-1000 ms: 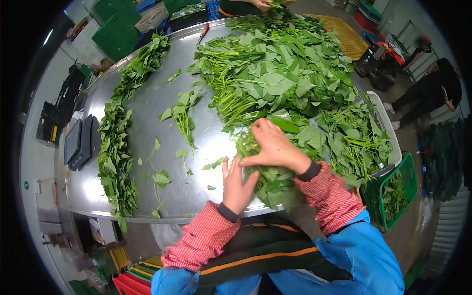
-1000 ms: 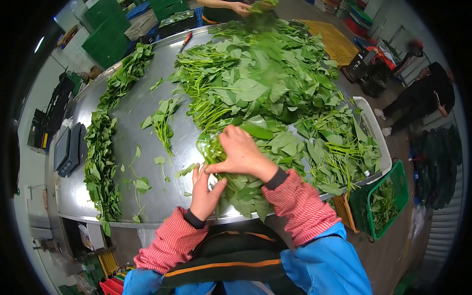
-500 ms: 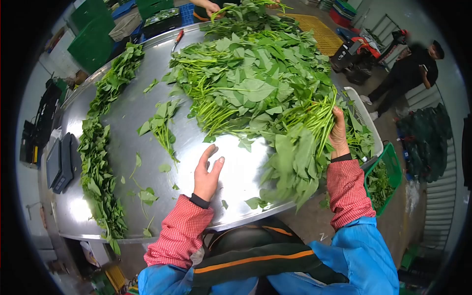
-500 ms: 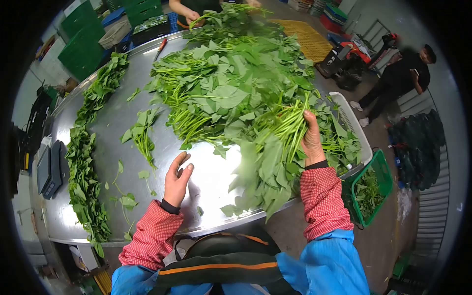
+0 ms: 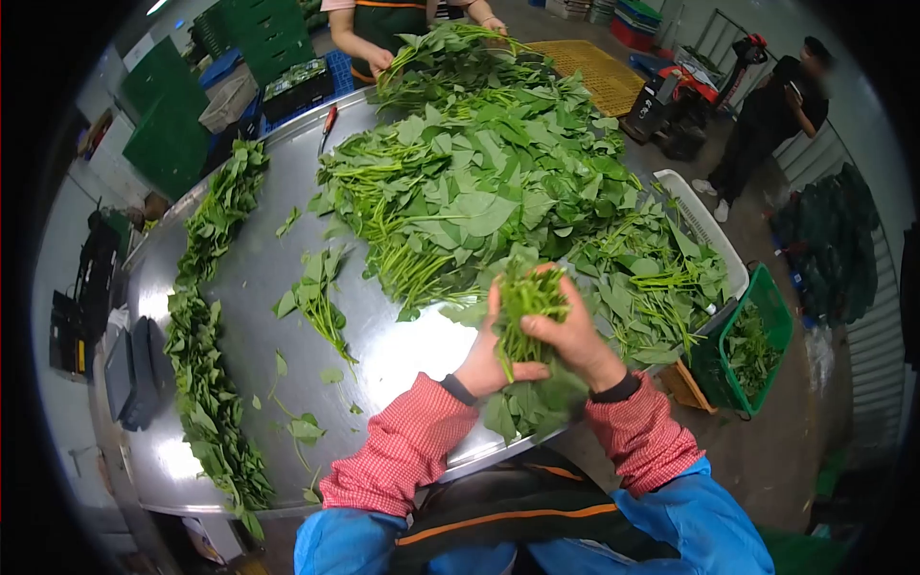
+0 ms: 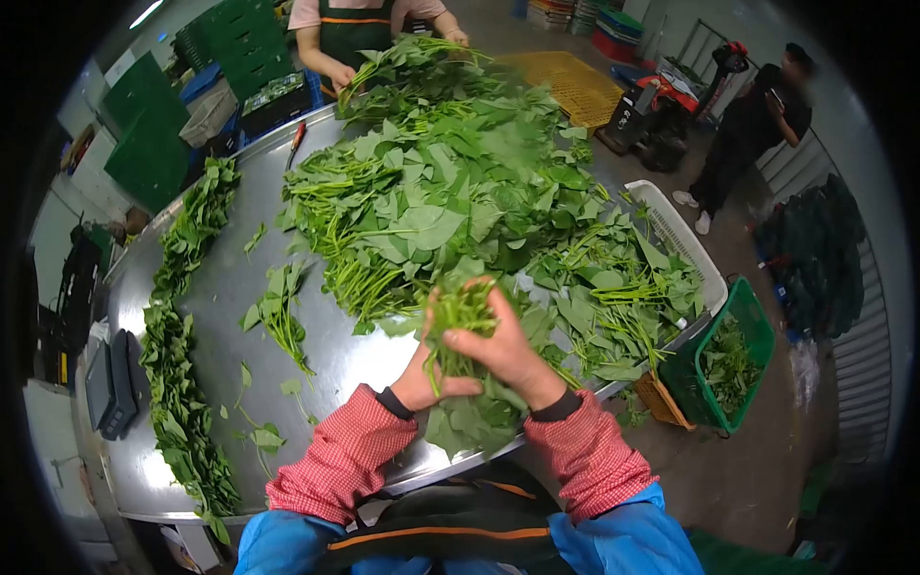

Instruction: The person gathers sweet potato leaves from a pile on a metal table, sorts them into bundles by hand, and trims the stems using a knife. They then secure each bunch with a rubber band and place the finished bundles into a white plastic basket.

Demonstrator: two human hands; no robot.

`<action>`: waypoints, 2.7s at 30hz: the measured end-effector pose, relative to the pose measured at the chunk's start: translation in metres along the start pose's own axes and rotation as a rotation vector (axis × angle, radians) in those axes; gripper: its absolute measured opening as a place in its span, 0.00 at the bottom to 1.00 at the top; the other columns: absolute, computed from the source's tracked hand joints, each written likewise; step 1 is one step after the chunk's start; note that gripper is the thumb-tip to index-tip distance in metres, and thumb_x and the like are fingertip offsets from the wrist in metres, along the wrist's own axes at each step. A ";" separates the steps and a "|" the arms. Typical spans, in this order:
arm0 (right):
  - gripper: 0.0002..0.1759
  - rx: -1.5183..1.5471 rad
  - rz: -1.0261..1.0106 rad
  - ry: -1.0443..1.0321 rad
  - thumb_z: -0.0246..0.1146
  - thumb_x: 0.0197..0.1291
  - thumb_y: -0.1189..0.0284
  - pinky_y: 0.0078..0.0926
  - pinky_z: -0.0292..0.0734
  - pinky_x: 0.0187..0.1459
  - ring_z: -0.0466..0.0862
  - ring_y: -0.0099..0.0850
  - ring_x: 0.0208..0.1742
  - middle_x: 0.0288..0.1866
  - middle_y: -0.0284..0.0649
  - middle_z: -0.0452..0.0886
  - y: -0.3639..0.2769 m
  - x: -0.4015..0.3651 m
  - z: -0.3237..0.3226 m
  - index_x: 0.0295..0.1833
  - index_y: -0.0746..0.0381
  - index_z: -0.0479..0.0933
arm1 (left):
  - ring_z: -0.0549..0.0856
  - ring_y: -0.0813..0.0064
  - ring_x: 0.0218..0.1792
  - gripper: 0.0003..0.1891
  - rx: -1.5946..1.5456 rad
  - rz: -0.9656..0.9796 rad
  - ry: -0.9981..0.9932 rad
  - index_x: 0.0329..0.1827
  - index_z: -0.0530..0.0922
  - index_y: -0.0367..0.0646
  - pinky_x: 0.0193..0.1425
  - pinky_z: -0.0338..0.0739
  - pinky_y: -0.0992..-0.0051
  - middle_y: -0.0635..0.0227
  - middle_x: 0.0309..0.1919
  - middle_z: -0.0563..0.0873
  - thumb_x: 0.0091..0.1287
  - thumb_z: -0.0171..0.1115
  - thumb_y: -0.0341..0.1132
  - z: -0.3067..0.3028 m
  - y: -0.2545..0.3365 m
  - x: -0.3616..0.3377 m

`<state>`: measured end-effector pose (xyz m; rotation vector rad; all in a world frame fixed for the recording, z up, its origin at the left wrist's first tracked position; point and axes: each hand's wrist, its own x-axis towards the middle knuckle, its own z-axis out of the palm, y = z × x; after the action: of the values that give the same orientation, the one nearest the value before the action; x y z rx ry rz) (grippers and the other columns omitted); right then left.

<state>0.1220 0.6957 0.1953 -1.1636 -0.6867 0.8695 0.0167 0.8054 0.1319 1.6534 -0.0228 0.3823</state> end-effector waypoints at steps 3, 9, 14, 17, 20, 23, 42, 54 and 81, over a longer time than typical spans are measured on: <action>0.29 0.210 0.030 -0.025 0.66 0.53 0.78 0.30 0.73 0.58 0.77 0.30 0.57 0.54 0.39 0.74 -0.009 -0.011 0.020 0.59 0.61 0.61 | 0.70 0.62 0.66 0.67 -0.390 -0.157 0.069 0.75 0.27 0.46 0.70 0.65 0.63 0.57 0.67 0.64 0.46 0.78 0.32 0.011 0.006 -0.014; 0.40 -0.629 -0.235 0.078 0.71 0.47 0.49 0.41 0.69 0.56 0.71 0.45 0.56 0.52 0.52 0.65 0.006 -0.004 0.023 0.54 0.70 0.67 | 0.79 0.70 0.55 0.33 -0.004 -0.093 0.189 0.62 0.69 0.38 0.60 0.73 0.69 0.62 0.54 0.79 0.53 0.72 0.32 0.001 0.018 -0.024; 0.34 -1.063 -0.417 0.156 0.69 0.47 0.48 0.39 0.73 0.48 0.75 0.44 0.46 0.42 0.46 0.73 -0.033 -0.017 -0.042 0.51 0.63 0.76 | 0.84 0.72 0.42 0.20 -0.194 -0.435 0.262 0.51 0.77 0.35 0.51 0.77 0.71 0.66 0.43 0.85 0.56 0.69 0.30 -0.023 0.052 -0.023; 0.17 -1.214 -0.223 0.348 0.65 0.55 0.56 0.40 0.75 0.35 0.79 0.44 0.34 0.30 0.44 0.76 -0.023 -0.034 -0.141 0.33 0.61 0.78 | 0.84 0.71 0.42 0.20 -0.147 -0.547 0.359 0.53 0.76 0.34 0.52 0.78 0.71 0.64 0.44 0.85 0.57 0.67 0.28 -0.083 0.046 -0.044; 0.15 -1.588 0.126 0.481 0.62 0.54 0.62 0.46 0.77 0.36 0.82 0.47 0.34 0.30 0.48 0.80 -0.002 -0.074 -0.241 0.29 0.64 0.77 | 0.84 0.68 0.44 0.25 -0.209 -0.589 0.393 0.57 0.72 0.35 0.51 0.78 0.69 0.62 0.46 0.84 0.56 0.67 0.28 -0.117 0.071 -0.058; 0.07 -1.878 0.134 0.612 0.60 0.50 0.72 0.41 0.79 0.38 0.82 0.46 0.34 0.29 0.49 0.80 0.019 -0.108 -0.322 0.28 0.64 0.78 | 0.83 0.68 0.45 0.27 -0.231 -0.571 0.322 0.60 0.70 0.36 0.50 0.78 0.69 0.61 0.48 0.81 0.55 0.65 0.32 -0.134 0.068 -0.076; 0.14 -2.283 0.517 0.395 0.60 0.53 0.74 0.35 0.81 0.36 0.85 0.42 0.38 0.36 0.46 0.83 -0.078 -0.074 -0.316 0.47 0.60 0.76 | 0.80 0.77 0.42 0.24 0.001 -0.672 0.255 0.54 0.76 0.36 0.48 0.74 0.75 0.70 0.43 0.83 0.54 0.65 0.38 -0.104 0.066 -0.091; 0.11 -1.749 0.292 0.118 0.53 0.60 0.65 0.41 0.80 0.32 0.84 0.44 0.30 0.28 0.45 0.82 -0.062 -0.142 -0.115 0.41 0.59 0.77 | 0.82 0.74 0.40 0.24 -0.133 -0.636 0.297 0.54 0.75 0.35 0.46 0.77 0.75 0.66 0.45 0.83 0.54 0.65 0.35 -0.131 0.070 -0.134; 0.11 -0.189 0.220 0.517 0.53 0.68 0.65 0.20 0.68 0.17 0.73 0.21 0.19 0.24 0.32 0.72 -0.032 0.014 -0.446 0.45 0.62 0.68 | 0.81 0.74 0.47 0.21 -0.145 -0.863 -0.076 0.54 0.79 0.37 0.56 0.73 0.74 0.67 0.45 0.85 0.59 0.65 0.38 0.080 0.001 0.139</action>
<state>0.5078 0.4863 0.1067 -1.5796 -0.2205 0.6496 0.1663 0.7566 0.1631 1.3827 0.5750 -0.3336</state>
